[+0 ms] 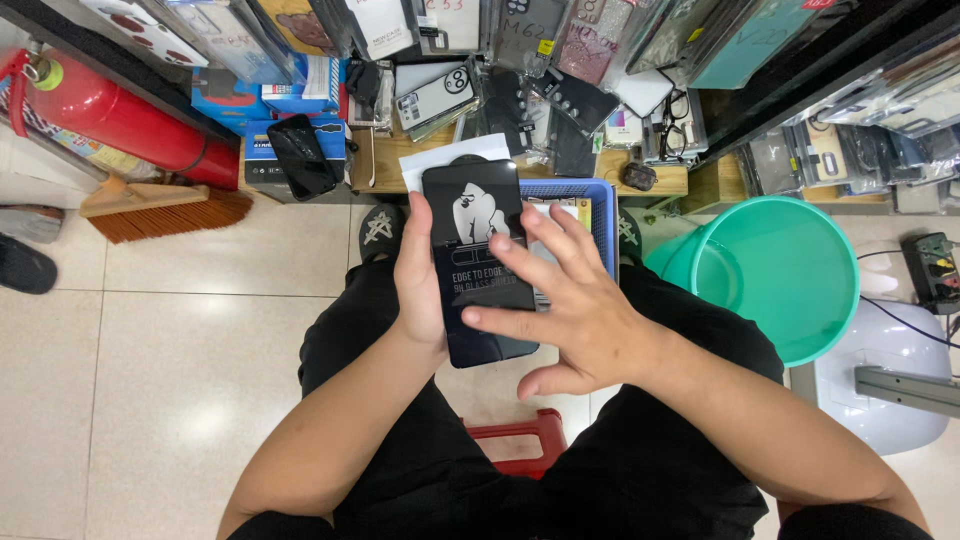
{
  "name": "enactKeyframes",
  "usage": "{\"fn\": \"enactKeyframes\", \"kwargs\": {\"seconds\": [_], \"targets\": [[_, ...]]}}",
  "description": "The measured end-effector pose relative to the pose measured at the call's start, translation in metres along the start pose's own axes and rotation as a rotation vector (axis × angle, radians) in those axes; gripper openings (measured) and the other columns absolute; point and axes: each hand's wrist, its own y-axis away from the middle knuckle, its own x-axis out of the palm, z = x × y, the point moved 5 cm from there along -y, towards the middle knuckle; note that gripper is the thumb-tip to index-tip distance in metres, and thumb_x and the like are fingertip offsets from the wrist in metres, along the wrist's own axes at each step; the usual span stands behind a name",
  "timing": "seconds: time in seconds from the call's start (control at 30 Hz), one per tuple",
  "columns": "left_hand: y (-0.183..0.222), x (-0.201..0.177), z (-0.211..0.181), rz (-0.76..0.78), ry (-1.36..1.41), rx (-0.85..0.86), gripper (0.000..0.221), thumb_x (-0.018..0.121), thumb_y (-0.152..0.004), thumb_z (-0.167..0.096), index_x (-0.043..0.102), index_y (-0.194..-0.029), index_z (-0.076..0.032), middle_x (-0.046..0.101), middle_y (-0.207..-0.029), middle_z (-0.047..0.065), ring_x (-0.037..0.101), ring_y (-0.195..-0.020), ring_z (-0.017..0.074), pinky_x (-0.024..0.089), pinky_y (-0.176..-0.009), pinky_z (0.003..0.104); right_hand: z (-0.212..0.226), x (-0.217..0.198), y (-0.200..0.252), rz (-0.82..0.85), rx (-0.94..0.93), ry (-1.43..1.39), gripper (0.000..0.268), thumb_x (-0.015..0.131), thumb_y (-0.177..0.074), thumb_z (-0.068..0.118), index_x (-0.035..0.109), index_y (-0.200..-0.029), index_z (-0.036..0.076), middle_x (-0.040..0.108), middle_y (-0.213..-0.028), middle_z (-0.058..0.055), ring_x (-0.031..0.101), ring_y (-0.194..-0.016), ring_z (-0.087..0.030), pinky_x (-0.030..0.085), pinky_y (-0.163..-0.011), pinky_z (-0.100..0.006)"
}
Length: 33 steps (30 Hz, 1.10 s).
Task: The person wipes a screen protector package with a cloth and removes a stack of screen protectors from inside. They take one screen protector out and wipe its surface with the cloth.
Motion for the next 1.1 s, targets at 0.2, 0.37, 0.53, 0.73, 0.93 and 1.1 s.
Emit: {"fn": "enactKeyframes", "kwargs": {"seconds": [0.2,0.37,0.53,0.73,0.93,1.1], "targets": [[-0.003,0.0,-0.011,-0.113,-0.182,0.067,0.075,0.037,-0.096,-0.06,0.063,-0.116,0.007,0.071,-0.104,0.017,0.067,-0.096,0.0257,0.05,-0.094,0.038,0.018,0.007,0.001,0.016,-0.125,-0.004,0.062,0.031,-0.095,0.072,0.056,-0.138,0.035,0.029,-0.155,-0.008,0.018,-0.148,-0.038,0.018,-0.118,-0.073],[-0.003,0.004,-0.009,-0.106,-0.163,0.058,0.077,0.036,-0.096,-0.06,0.061,-0.115,0.009,0.07,-0.101,0.018,0.067,-0.09,0.0256,0.051,-0.09,0.037,0.019,0.005,0.0,0.026,-0.137,-0.01,0.061,0.031,-0.096,0.071,0.057,-0.138,0.034,0.029,-0.155,-0.01,0.017,-0.148,-0.038,0.016,-0.118,-0.072],[0.0,0.0,0.007,-0.028,-0.057,-0.003,0.07,0.038,-0.099,-0.058,0.063,-0.12,0.004,0.068,-0.116,0.015,0.064,-0.111,0.026,0.044,-0.105,0.037,0.004,-0.001,-0.003,0.053,-0.089,0.034,0.065,0.025,-0.094,0.071,0.056,-0.137,0.033,0.032,-0.153,-0.015,0.019,-0.146,-0.042,0.016,-0.117,-0.074],[0.009,-0.005,0.032,-0.029,0.006,-0.084,0.067,0.038,-0.103,-0.054,0.044,-0.144,-0.001,0.055,-0.135,0.019,0.054,-0.125,0.0294,0.042,-0.109,0.045,-0.028,-0.02,-0.002,-0.098,0.061,0.115,0.064,0.021,-0.098,0.064,0.062,-0.133,0.029,0.028,-0.156,-0.019,0.015,-0.149,-0.041,0.02,-0.119,-0.067],[0.012,-0.008,0.044,-0.04,-0.014,-0.204,0.07,0.04,-0.102,-0.056,0.051,-0.136,0.004,0.061,-0.127,0.022,0.062,-0.115,0.0305,0.048,-0.102,0.043,-0.042,-0.038,-0.002,-0.166,0.17,0.087,0.066,0.021,-0.102,0.058,0.058,-0.137,0.017,0.02,-0.158,-0.026,0.009,-0.152,-0.045,0.014,-0.128,-0.066],[0.011,-0.01,0.039,-0.104,-0.108,-0.22,0.073,0.038,-0.097,-0.061,0.053,-0.135,0.0,0.065,-0.12,0.018,0.067,-0.101,0.0273,0.057,-0.082,0.043,-0.04,-0.037,0.002,-0.22,0.196,0.116,0.066,0.019,-0.103,0.061,0.045,-0.147,0.019,0.019,-0.16,-0.025,0.013,-0.154,-0.046,0.018,-0.129,-0.067]]}}
